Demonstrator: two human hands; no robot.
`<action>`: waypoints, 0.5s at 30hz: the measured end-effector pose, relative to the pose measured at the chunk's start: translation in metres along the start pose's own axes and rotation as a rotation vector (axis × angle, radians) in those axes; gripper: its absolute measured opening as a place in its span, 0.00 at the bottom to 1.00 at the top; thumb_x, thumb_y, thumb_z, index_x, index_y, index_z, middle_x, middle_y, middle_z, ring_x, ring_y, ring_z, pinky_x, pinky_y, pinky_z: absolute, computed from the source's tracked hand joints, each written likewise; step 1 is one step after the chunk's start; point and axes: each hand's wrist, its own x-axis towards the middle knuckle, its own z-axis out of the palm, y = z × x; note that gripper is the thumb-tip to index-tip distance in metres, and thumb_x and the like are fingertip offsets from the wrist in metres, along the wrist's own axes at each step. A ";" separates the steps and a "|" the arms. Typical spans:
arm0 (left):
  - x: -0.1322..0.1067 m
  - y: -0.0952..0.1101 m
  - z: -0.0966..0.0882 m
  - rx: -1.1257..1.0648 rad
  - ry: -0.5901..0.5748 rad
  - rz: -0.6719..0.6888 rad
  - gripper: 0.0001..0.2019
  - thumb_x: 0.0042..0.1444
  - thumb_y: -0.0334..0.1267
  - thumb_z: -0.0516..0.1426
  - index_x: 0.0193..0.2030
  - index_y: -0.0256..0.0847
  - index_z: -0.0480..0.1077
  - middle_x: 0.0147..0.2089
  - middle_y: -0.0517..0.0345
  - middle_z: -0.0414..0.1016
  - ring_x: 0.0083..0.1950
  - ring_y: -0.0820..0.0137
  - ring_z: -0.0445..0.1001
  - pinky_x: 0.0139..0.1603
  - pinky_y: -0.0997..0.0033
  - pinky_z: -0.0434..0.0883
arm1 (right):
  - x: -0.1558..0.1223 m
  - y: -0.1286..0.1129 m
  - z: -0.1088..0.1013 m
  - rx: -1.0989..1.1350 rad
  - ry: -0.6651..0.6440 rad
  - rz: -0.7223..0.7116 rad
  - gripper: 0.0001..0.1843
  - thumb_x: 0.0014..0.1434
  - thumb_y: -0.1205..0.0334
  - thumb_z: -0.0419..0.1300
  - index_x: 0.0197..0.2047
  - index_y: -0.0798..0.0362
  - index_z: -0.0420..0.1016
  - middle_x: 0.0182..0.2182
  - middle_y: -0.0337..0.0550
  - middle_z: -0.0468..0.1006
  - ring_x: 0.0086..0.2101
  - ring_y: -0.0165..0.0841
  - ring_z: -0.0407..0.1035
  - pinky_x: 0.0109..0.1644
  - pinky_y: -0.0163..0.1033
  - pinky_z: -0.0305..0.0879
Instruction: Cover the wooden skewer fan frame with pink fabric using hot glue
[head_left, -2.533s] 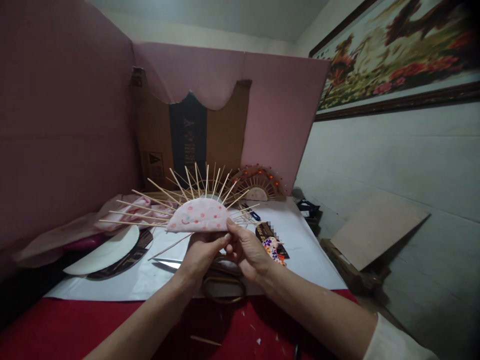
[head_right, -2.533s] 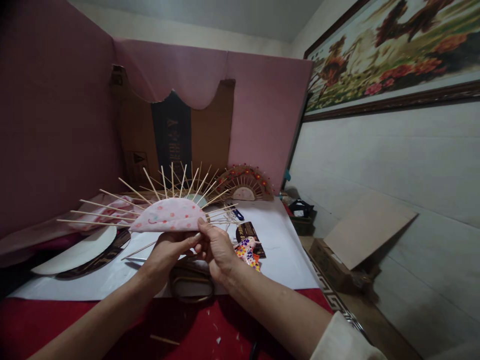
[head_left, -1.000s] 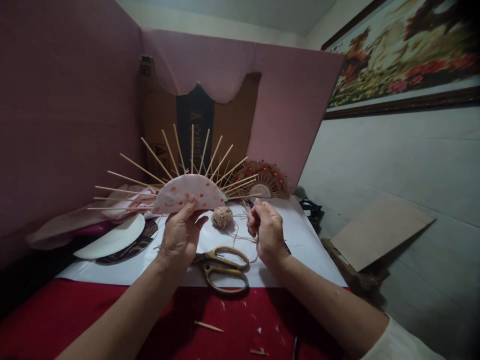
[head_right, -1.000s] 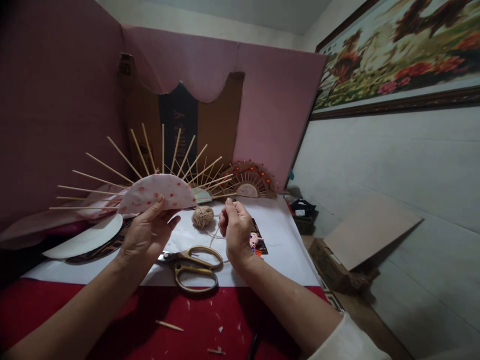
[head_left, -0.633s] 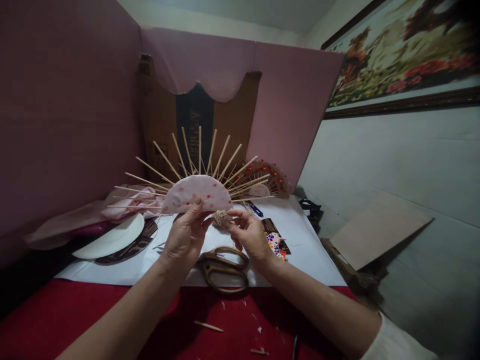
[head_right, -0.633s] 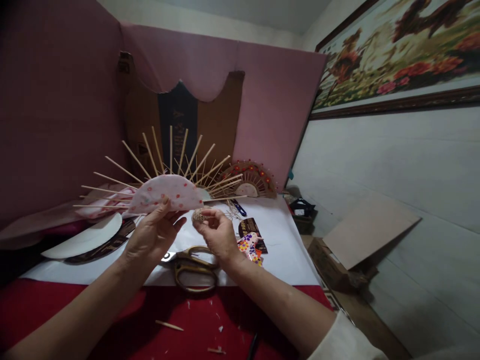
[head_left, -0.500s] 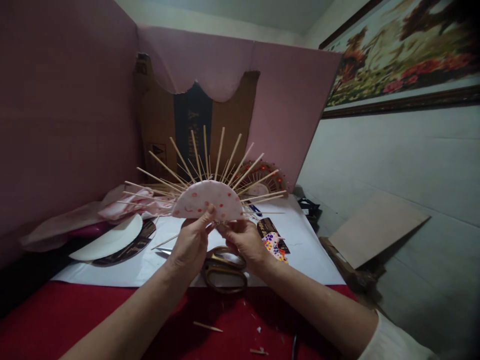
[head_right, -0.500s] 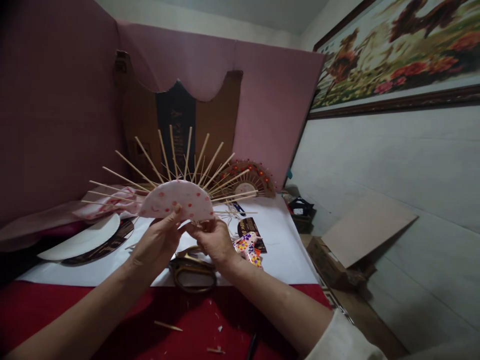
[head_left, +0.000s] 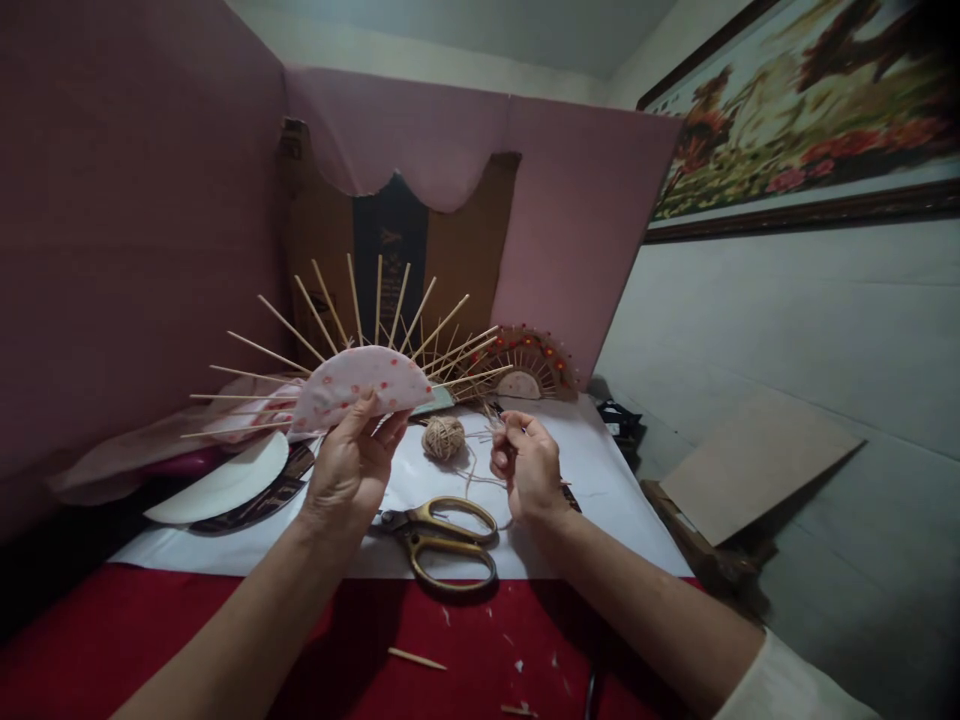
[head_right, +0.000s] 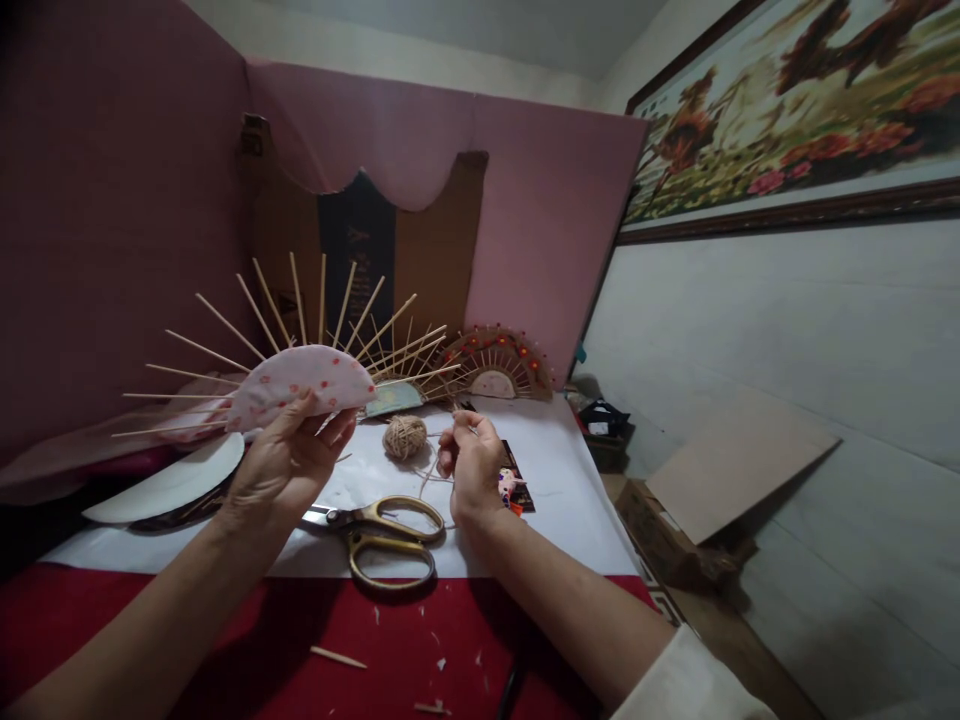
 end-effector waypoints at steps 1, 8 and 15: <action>-0.001 -0.001 0.000 -0.002 -0.007 -0.005 0.02 0.49 0.30 0.60 0.29 0.39 0.71 0.27 0.59 0.79 0.34 0.68 0.77 0.42 0.67 0.71 | 0.000 -0.001 0.001 -0.005 -0.006 -0.003 0.18 0.46 0.51 0.64 0.35 0.50 0.63 0.16 0.29 0.67 0.12 0.21 0.53 0.15 0.26 0.45; -0.009 -0.008 -0.002 0.048 -0.114 -0.056 0.03 0.48 0.29 0.61 0.30 0.38 0.71 0.28 0.61 0.79 0.35 0.68 0.77 0.42 0.66 0.71 | -0.001 -0.006 0.008 -0.060 -0.102 -0.008 0.21 0.44 0.53 0.67 0.39 0.53 0.69 0.16 0.30 0.68 0.12 0.19 0.50 0.14 0.26 0.41; -0.005 -0.004 -0.001 0.015 -0.047 -0.053 0.04 0.47 0.28 0.61 0.28 0.39 0.70 0.26 0.60 0.78 0.34 0.69 0.77 0.41 0.69 0.71 | 0.001 0.001 0.004 -0.039 0.022 -0.005 0.11 0.44 0.59 0.63 0.25 0.54 0.65 0.14 0.29 0.64 0.12 0.19 0.51 0.14 0.26 0.40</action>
